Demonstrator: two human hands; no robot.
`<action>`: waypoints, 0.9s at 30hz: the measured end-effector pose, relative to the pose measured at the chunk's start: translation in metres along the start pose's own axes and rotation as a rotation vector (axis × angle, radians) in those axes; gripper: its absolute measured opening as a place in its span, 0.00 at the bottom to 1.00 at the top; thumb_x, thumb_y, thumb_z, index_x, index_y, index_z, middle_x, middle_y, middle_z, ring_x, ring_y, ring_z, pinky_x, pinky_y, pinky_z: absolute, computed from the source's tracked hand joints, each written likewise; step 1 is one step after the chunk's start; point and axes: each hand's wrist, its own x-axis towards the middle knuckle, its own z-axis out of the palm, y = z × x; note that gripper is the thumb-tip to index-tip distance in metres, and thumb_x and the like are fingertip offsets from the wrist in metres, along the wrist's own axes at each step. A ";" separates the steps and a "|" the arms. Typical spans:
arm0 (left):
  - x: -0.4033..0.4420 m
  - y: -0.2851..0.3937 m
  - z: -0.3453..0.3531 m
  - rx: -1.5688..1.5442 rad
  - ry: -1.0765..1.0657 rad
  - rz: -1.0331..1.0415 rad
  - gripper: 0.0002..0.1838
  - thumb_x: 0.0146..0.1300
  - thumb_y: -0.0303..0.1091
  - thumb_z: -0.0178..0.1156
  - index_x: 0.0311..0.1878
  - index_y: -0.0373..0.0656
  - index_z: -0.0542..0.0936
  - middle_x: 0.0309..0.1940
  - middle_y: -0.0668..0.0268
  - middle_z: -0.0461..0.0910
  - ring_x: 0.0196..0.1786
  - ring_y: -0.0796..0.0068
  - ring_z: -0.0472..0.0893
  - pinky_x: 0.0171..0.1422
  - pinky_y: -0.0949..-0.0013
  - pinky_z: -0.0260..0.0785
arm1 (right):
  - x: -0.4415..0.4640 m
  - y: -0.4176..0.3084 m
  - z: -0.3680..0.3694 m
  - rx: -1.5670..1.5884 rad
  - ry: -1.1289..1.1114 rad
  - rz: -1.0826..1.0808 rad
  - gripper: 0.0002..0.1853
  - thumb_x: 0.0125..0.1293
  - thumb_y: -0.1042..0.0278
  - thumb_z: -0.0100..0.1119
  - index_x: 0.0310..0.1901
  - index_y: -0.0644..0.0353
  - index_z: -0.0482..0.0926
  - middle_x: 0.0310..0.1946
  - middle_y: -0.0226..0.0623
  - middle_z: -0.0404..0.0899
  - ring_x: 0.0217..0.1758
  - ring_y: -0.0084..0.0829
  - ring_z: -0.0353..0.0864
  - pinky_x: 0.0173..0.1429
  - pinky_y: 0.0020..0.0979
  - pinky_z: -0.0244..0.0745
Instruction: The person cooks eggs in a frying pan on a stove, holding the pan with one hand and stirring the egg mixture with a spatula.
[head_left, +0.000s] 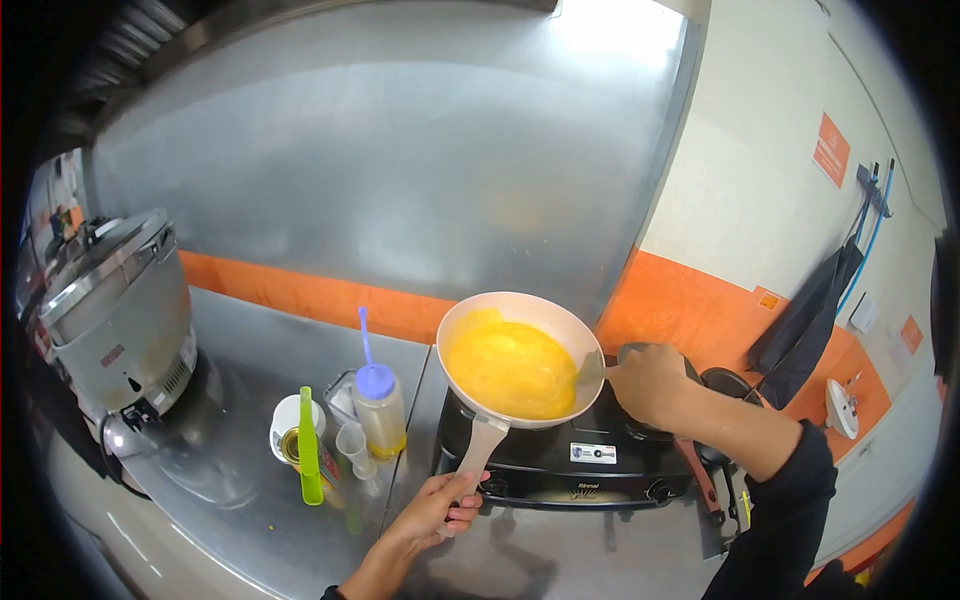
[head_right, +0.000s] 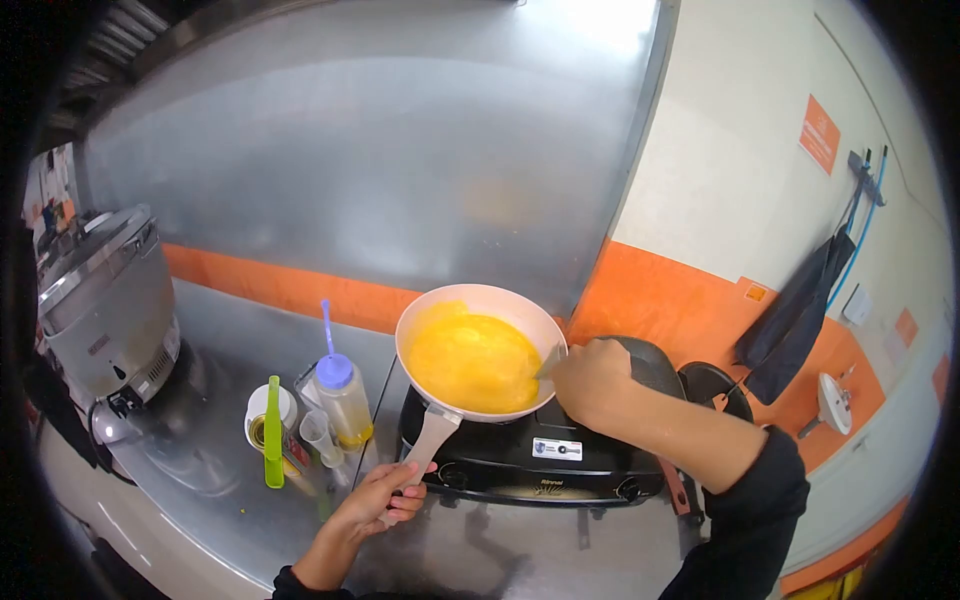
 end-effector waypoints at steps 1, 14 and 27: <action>-0.001 0.001 0.002 -0.001 0.006 -0.001 0.19 0.71 0.38 0.51 0.59 0.39 0.66 0.24 0.72 0.63 0.20 0.88 0.57 0.20 0.82 0.50 | 0.004 0.001 0.009 0.003 -0.023 0.070 0.11 0.60 0.68 0.55 0.41 0.55 0.85 0.35 0.39 0.84 0.37 0.36 0.85 0.35 0.34 0.78; -0.002 0.014 0.013 0.334 0.073 -0.134 0.15 0.74 0.44 0.45 0.56 0.46 0.63 0.25 0.73 0.58 0.22 0.85 0.55 0.23 0.80 0.49 | 0.092 0.044 0.142 -0.054 0.503 0.092 0.21 0.63 0.65 0.50 0.57 0.33 0.76 0.23 0.31 0.79 0.22 0.31 0.81 0.25 0.33 0.74; -0.002 0.019 0.009 0.367 0.042 -0.145 0.15 0.73 0.42 0.46 0.55 0.44 0.62 0.25 0.70 0.60 0.21 0.83 0.58 0.23 0.75 0.56 | 0.099 0.046 0.095 0.007 0.537 -0.226 0.27 0.63 0.68 0.52 0.62 0.23 0.70 0.45 0.33 0.78 0.30 0.34 0.84 0.30 0.32 0.78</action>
